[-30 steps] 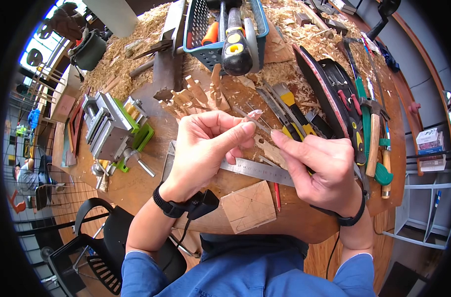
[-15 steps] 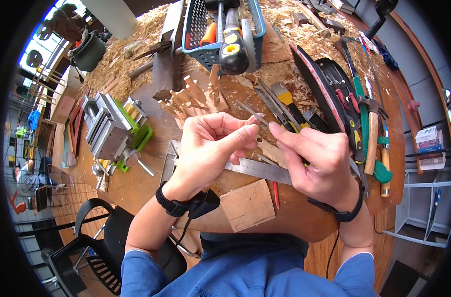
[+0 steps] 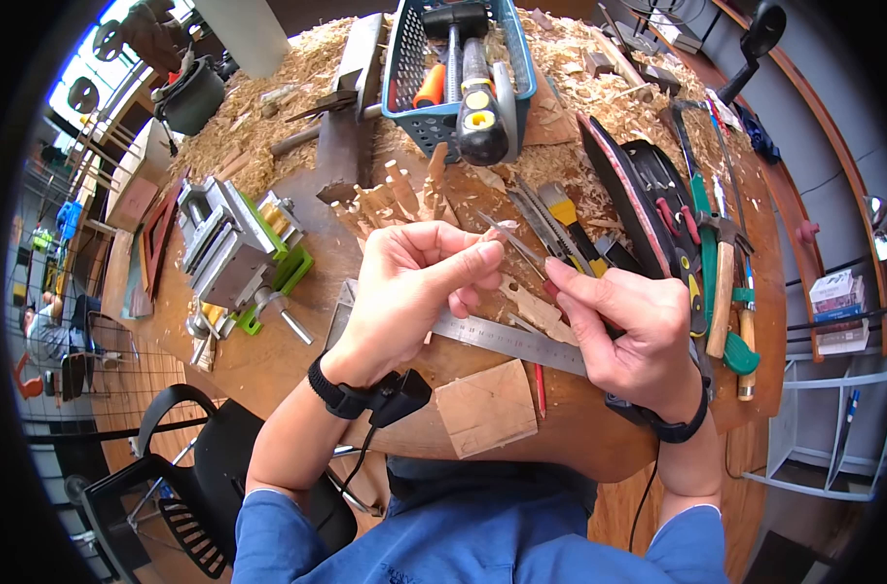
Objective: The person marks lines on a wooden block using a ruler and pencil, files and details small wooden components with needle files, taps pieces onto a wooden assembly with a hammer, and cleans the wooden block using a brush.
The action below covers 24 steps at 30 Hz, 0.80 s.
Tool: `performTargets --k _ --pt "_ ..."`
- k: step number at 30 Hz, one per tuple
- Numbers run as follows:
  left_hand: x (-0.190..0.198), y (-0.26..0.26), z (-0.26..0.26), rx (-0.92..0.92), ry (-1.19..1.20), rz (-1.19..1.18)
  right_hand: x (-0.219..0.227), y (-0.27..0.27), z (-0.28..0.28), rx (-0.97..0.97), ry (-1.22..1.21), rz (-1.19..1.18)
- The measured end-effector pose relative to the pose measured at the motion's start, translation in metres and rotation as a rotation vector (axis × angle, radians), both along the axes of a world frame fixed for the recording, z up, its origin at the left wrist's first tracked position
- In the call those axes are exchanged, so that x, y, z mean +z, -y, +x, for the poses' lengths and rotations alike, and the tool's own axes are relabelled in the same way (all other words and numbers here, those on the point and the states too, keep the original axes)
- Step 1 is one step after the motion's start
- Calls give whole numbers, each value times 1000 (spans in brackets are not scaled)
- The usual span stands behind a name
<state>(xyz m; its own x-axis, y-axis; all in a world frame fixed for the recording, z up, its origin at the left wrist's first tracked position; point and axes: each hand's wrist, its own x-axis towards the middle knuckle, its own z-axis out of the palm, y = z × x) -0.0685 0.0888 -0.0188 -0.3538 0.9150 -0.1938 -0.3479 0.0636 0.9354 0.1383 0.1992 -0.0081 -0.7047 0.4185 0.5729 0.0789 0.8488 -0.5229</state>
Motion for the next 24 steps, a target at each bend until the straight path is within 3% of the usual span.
performTargets --k 13,17,19,24 --pt "-2 -1 -2 -6 14 -13 0 -2 -1 11 24 1" --pt "-3 -3 5 -84 23 15 -4 -3 -6 -27 32 58" --pt "1 -2 3 -34 15 -12 -5 -4 -3 -4 -30 -37" --pt "-3 -1 2 -36 -6 25 1 -1 -3 -6 57 31"
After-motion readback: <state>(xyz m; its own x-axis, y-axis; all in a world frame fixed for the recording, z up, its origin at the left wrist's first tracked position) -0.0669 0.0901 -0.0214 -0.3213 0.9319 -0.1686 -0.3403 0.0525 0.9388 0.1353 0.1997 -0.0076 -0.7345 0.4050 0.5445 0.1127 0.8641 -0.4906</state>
